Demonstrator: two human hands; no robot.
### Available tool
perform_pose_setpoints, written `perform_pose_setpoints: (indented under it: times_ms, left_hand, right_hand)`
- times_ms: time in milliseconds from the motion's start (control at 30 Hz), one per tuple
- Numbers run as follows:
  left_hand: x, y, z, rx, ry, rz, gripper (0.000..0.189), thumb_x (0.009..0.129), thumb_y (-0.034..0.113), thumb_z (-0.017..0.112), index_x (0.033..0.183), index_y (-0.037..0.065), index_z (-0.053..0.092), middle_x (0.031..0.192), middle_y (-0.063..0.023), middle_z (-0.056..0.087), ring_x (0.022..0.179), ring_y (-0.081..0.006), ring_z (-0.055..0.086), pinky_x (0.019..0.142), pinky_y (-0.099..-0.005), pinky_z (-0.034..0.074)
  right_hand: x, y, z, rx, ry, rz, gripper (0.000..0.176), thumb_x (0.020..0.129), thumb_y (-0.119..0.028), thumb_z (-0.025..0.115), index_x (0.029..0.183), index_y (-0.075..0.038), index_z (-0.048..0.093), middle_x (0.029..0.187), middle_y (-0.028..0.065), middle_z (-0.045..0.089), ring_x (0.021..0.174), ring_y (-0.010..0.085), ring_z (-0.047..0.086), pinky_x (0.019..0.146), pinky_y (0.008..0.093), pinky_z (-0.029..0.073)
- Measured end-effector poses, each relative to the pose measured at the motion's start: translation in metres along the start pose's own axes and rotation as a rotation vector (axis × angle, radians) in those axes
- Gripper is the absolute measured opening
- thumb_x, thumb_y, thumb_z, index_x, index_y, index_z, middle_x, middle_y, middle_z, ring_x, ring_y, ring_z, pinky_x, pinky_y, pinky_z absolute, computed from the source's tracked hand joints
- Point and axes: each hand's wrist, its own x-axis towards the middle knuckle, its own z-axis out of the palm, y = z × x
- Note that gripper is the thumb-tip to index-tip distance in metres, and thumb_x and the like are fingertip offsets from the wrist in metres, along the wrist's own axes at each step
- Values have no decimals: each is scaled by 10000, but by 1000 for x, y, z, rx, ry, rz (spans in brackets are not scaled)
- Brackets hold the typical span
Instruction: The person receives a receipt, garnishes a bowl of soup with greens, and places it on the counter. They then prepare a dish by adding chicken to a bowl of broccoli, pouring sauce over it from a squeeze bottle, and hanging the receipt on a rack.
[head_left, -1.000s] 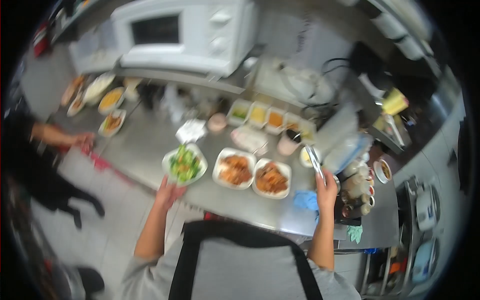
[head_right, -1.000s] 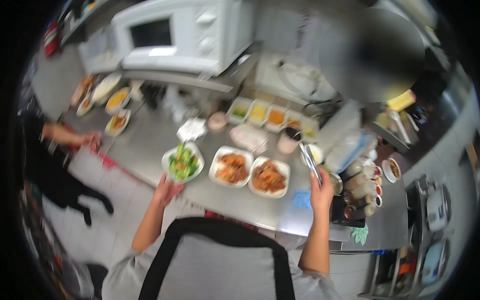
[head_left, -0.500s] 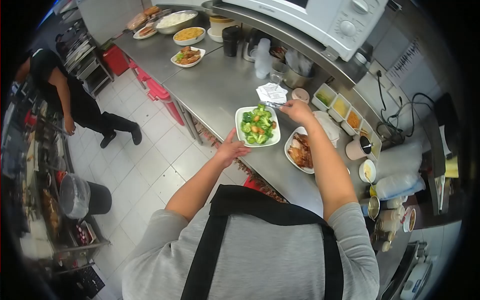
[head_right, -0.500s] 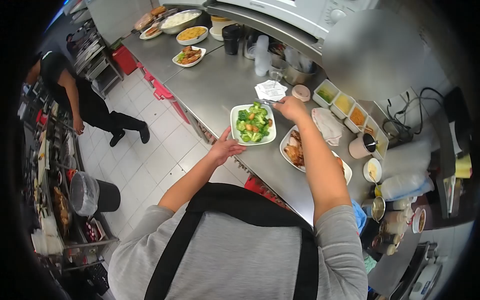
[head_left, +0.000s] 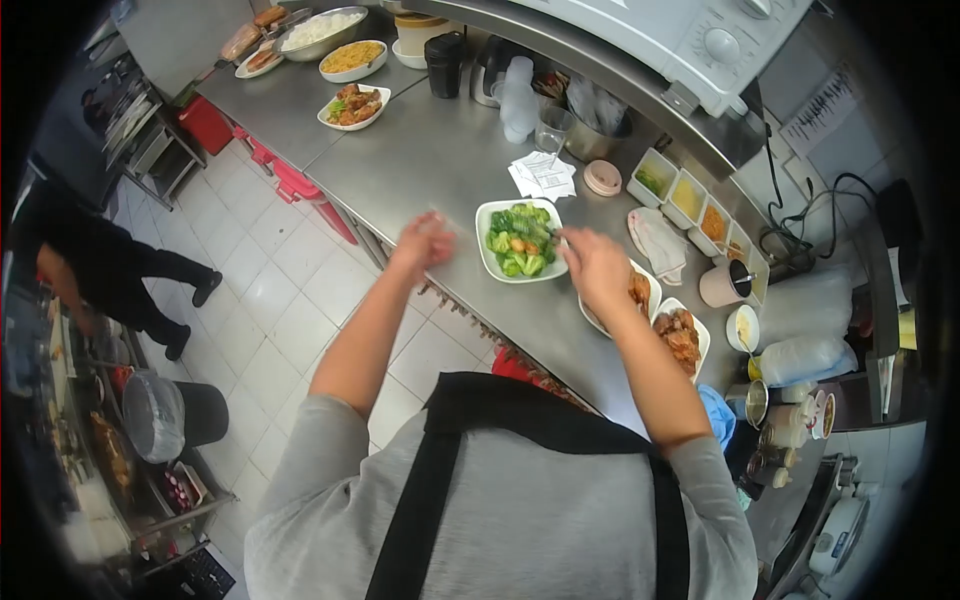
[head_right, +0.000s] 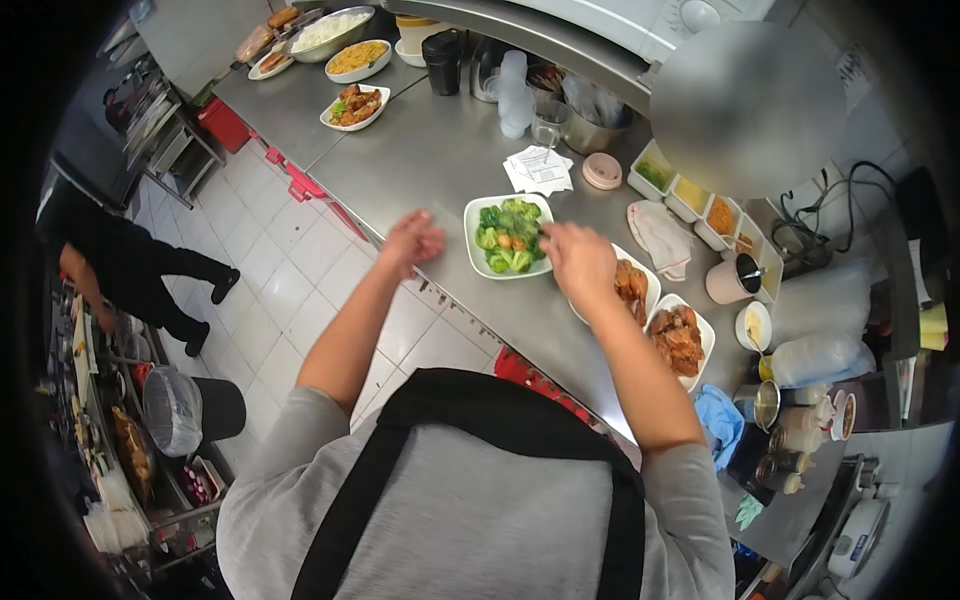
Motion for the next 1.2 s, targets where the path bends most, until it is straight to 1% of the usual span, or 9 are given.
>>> perform_pose_setpoints:
  times_ms: [267,433,533,567,667,933,1000,1133,1200]
  left_hand:
    - [193,121,-109,-482,420,292,763,892,246,553,1389,171,-21,970,-204,520,709,-266,613,565,-356,557]
    - [257,143,-146,-339,167,425,333,930,283,478,1178,64,440,1078,-158,555,865,-309,621,737,-371,565]
    - [323,136,-193,-203,21,459,461,960,298,380,1233,-74,382,1151,-241,511,993,-348,574,844,-409,528]
    - [330,137,-198,-312,59,440,394,960,254,390,1238,-25,401,1188,-165,508,1026,-325,555,858,-391,525]
    - [268,152,-170,-312,95,407,453,981,206,289,1278,-136,291,1259,-269,415,1134,-395,464,970,-424,458]
    - [74,190,-149,8,-89,387,485,847,78,524,1272,-78,351,1260,-183,444,1107,-300,502,972,-349,448]
    - [0,171,-102,60,-159,362,494,840,94,534,1276,-59,360,1265,-168,446,1099,-279,509,968,-354,443]
    - [-113,106,-27,135,-312,250,447,849,126,530,1250,-14,392,1228,-147,496,1104,-261,523,966,-400,440]
    - [-172,58,38,135,-414,151,419,848,130,552,1219,-7,414,1202,-140,519,1086,-266,545,913,-403,485]
  right_hand:
    - [4,-26,-23,54,-2,199,310,771,-248,651,1057,-132,627,745,75,572,689,267,566,619,375,444]
    - [-11,-24,-54,194,92,423,331,787,-233,656,1074,-73,615,858,122,629,682,241,600,629,339,469]
    - [-65,7,-110,-33,201,670,334,796,-234,655,1079,-63,612,901,147,639,649,235,599,590,315,466]
    - [-90,20,-130,-117,259,728,336,796,-238,656,1080,-64,611,922,157,640,649,237,603,584,314,467]
    - [-175,46,-179,-355,366,1163,322,813,-277,638,1082,-101,615,935,156,645,746,270,641,660,334,482]
    - [-330,116,-154,-537,725,1296,383,832,-340,594,1131,-101,576,961,171,639,849,320,627,729,380,484]
    - [-349,139,-151,-524,408,1477,400,827,-369,580,1124,-101,575,983,187,627,874,350,610,728,402,477]
    - [-320,112,-196,-399,571,1256,376,823,-378,577,1056,-85,606,856,190,645,784,373,616,693,416,478]
    - [-305,93,-224,-187,656,1125,326,797,-318,659,986,-53,636,719,119,645,625,177,609,598,298,468]
